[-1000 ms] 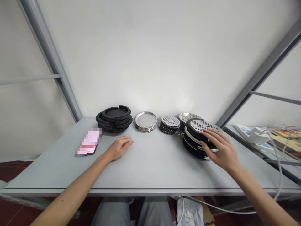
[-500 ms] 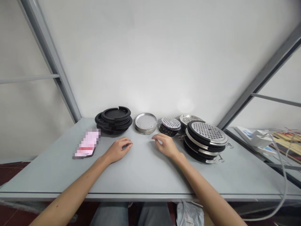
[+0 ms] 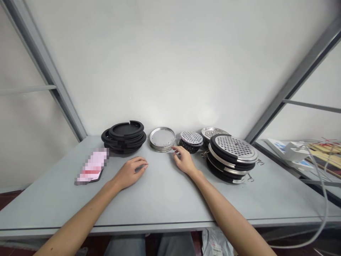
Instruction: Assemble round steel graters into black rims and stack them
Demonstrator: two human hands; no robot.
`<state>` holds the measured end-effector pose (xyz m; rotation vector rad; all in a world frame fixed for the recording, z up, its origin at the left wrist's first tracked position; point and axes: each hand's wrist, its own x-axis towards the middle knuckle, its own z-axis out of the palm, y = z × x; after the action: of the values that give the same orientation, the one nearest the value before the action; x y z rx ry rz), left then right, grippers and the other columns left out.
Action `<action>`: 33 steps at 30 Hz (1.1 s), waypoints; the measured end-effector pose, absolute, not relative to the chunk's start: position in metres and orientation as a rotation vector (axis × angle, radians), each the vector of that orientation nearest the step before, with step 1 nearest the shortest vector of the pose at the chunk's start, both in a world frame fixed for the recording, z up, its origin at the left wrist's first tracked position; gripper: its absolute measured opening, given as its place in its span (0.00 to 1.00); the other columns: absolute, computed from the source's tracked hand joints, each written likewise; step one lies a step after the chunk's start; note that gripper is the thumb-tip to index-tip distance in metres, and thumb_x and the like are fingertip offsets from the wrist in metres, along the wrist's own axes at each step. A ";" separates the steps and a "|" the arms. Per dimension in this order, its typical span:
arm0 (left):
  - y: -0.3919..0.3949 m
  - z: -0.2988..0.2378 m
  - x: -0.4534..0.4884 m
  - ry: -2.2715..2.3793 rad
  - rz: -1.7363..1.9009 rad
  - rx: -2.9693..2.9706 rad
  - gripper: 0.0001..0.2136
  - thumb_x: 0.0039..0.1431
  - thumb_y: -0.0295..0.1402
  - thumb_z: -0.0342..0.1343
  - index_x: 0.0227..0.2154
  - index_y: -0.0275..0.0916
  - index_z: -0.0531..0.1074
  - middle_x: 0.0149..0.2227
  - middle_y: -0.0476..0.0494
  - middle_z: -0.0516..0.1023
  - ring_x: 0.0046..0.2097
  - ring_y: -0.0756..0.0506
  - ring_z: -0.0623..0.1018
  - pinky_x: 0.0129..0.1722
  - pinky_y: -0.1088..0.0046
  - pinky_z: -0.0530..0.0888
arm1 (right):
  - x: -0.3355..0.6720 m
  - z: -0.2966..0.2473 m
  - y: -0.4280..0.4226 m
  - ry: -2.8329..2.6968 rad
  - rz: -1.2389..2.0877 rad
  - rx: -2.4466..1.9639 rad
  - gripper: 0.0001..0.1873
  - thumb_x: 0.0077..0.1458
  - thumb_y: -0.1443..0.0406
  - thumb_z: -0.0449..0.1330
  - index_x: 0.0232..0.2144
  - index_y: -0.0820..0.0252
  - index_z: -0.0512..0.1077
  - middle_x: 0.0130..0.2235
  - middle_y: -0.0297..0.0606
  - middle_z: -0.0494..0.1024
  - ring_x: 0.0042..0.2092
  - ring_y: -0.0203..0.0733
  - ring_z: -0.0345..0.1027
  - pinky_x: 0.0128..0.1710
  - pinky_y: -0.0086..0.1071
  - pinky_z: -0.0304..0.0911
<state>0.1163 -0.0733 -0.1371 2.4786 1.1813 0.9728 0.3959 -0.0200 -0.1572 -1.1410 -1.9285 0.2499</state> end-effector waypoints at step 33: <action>-0.041 -0.136 0.143 1.239 0.914 2.625 0.12 0.63 0.32 0.51 0.48 0.38 0.73 0.52 0.38 0.73 0.53 0.40 0.72 0.55 0.59 0.70 | 0.354 -0.143 -0.014 -2.052 -0.245 -1.488 0.18 0.61 0.66 0.51 0.51 0.58 0.72 0.56 0.43 0.72 0.61 0.57 0.56 0.57 0.49 0.55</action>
<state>0.1428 -0.0414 -0.1358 2.6247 1.2388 0.9140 0.3538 -0.0144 -0.1427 -1.4884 -2.0523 -0.2451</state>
